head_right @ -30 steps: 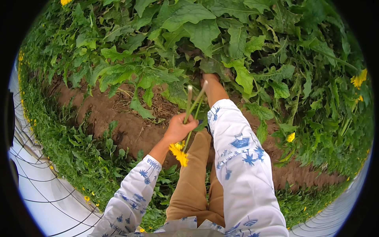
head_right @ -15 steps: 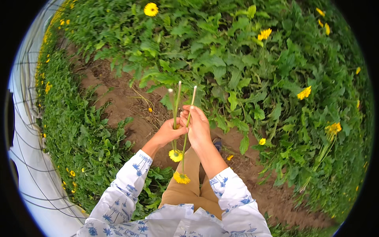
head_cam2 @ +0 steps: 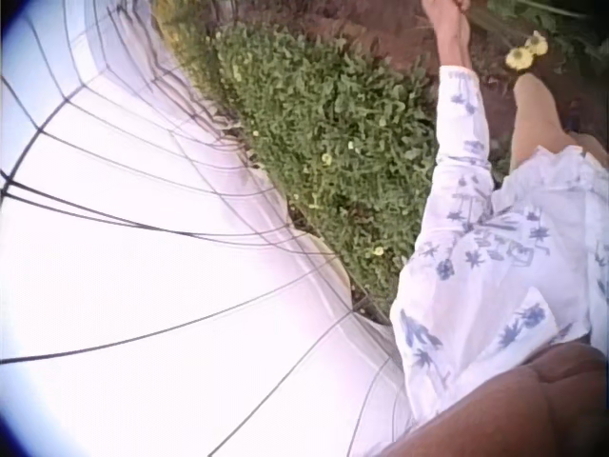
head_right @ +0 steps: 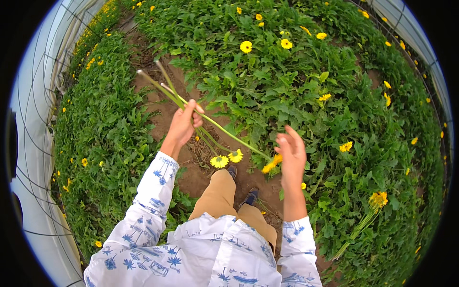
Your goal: The person walks through a greenhouse and repeatedly plucks yellow flowers by hand, gathering them into a growing bunch held in the left hand. The person moves between rows of plants, selecting and adding flowers to the bunch throughout the clip.
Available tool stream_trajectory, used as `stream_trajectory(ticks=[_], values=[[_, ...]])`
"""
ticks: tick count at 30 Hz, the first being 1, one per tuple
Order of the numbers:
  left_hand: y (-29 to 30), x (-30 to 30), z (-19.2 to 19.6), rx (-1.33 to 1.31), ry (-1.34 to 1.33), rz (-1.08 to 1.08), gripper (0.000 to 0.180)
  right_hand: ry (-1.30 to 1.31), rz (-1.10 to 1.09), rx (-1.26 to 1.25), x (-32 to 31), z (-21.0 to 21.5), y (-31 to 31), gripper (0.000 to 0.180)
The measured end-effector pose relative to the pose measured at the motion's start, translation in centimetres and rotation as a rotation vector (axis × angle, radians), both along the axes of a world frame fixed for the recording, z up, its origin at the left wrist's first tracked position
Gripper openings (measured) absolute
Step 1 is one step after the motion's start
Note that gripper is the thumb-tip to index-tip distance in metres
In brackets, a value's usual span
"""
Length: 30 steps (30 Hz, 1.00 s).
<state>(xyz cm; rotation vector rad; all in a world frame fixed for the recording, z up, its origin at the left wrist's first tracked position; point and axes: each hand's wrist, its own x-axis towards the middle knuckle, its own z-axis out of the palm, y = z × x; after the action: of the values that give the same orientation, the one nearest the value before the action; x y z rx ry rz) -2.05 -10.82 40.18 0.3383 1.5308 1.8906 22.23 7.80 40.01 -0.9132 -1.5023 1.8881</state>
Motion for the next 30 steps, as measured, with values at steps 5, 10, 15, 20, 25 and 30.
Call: stream_trajectory(ticks=[5,10,15,20,25,30], values=[[-5.8,-3.7,2.3,0.276,-0.065,0.287,0.041,-0.181,-0.159,0.022,6.6,-1.1,1.6,0.037],[-11.4,-8.5,0.3,0.413,-0.091,0.477,0.040,-0.233,-0.325,-0.023,6.1,-1.7,2.8,0.032],[-15.1,-14.8,-3.2,0.566,-0.197,0.574,0.038,-0.161,-0.213,-0.063,-5.3,-1.6,0.3,0.031],[-16.9,-22.7,-5.7,0.574,-0.365,0.787,0.039,-0.150,0.104,-0.140,-20.8,-1.3,-6.0,0.032],[-20.1,-30.6,-5.5,0.472,-0.369,0.810,0.040,-0.148,0.427,-0.110,-32.9,-1.7,-12.3,0.035],[-23.8,-36.9,-3.9,0.431,-0.271,0.797,0.042,-0.147,0.455,-0.089,-39.8,-2.0,-14.3,0.034]])
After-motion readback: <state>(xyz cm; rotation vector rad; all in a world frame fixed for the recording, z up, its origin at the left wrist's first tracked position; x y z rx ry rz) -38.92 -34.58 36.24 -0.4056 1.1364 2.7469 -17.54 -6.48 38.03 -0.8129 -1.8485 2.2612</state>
